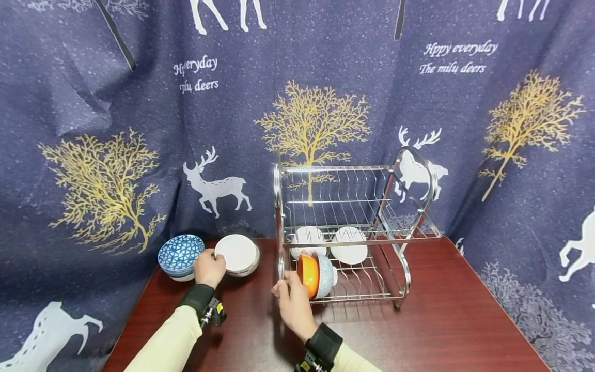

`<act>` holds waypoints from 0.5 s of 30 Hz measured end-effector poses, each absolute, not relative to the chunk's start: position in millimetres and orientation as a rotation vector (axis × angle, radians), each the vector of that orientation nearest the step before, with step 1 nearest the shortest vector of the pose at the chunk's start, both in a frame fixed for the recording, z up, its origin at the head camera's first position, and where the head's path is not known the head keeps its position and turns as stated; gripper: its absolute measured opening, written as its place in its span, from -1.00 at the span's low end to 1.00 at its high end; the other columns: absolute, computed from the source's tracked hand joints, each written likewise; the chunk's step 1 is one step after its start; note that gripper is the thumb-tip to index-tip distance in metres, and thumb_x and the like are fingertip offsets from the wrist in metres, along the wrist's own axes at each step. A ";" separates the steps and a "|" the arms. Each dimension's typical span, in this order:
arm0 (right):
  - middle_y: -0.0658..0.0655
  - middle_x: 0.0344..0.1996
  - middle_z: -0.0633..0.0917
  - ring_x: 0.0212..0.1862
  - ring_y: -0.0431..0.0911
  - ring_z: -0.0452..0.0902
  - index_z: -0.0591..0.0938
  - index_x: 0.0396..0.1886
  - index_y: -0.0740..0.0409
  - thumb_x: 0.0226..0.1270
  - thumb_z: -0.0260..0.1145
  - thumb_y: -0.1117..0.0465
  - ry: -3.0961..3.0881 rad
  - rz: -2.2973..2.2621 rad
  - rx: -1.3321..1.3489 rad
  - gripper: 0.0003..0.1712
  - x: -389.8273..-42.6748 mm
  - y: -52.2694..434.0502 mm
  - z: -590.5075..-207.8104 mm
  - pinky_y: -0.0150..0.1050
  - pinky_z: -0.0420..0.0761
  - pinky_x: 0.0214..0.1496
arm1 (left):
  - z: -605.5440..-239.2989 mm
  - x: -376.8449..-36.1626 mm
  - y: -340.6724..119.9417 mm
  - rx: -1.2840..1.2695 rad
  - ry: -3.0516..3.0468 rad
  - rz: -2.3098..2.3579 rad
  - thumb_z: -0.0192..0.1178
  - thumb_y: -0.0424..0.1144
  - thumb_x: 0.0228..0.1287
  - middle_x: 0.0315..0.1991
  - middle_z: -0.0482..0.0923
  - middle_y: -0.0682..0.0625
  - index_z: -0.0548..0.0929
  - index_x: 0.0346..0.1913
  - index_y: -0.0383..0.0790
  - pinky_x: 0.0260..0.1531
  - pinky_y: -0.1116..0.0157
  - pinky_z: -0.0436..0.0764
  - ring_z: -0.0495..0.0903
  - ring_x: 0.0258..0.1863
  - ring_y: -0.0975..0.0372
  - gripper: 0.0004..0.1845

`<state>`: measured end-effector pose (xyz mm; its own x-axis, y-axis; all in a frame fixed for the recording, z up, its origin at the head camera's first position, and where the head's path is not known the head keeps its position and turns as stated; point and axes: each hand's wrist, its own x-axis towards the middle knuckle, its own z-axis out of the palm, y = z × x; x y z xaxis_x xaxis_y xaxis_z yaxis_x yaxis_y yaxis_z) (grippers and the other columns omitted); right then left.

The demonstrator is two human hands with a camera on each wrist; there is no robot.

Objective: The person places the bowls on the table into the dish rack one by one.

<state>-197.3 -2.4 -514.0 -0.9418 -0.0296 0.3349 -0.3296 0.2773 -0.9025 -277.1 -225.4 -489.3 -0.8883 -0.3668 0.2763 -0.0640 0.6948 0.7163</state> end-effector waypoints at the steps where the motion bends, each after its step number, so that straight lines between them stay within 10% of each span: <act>1: 0.05 -0.44 0.67 -0.37 -0.12 0.60 0.47 -0.11 0.19 0.44 0.06 0.37 -2.297 1.721 0.329 -0.89 -197.3 -2.3 -514.1 -0.35 0.62 -0.41 | -489.2 -275.5 -226.2 0.341 -2.501 -1.076 0.00 -0.39 0.16 -0.32 0.63 -0.36 0.64 -0.20 -0.51 -0.22 -0.03 0.50 0.58 -0.27 -0.21 -0.71; 8: 0.02 -0.43 0.67 -0.37 -0.15 0.60 0.47 -0.11 0.17 0.44 0.06 0.36 -2.301 1.697 0.337 -0.89 -197.5 -1.9 -514.4 -0.35 0.61 -0.39 | -488.5 -264.8 -228.8 0.428 -2.326 -1.690 -0.16 -0.44 0.25 -0.17 0.54 -0.54 0.46 0.03 -0.67 -0.50 0.14 0.68 0.67 -0.60 0.06 -0.61; 15: 0.04 -0.45 0.68 -0.38 -0.12 0.60 0.47 -0.13 0.16 0.43 0.06 0.38 -2.291 1.655 0.367 -0.89 -195.8 -1.1 -512.8 -0.36 0.59 -0.39 | -491.1 -251.3 -225.1 0.482 -2.162 -1.918 -0.16 -0.46 0.29 -0.03 0.46 -0.56 0.39 0.10 -0.68 -0.36 0.06 0.67 0.64 -0.40 0.12 -0.60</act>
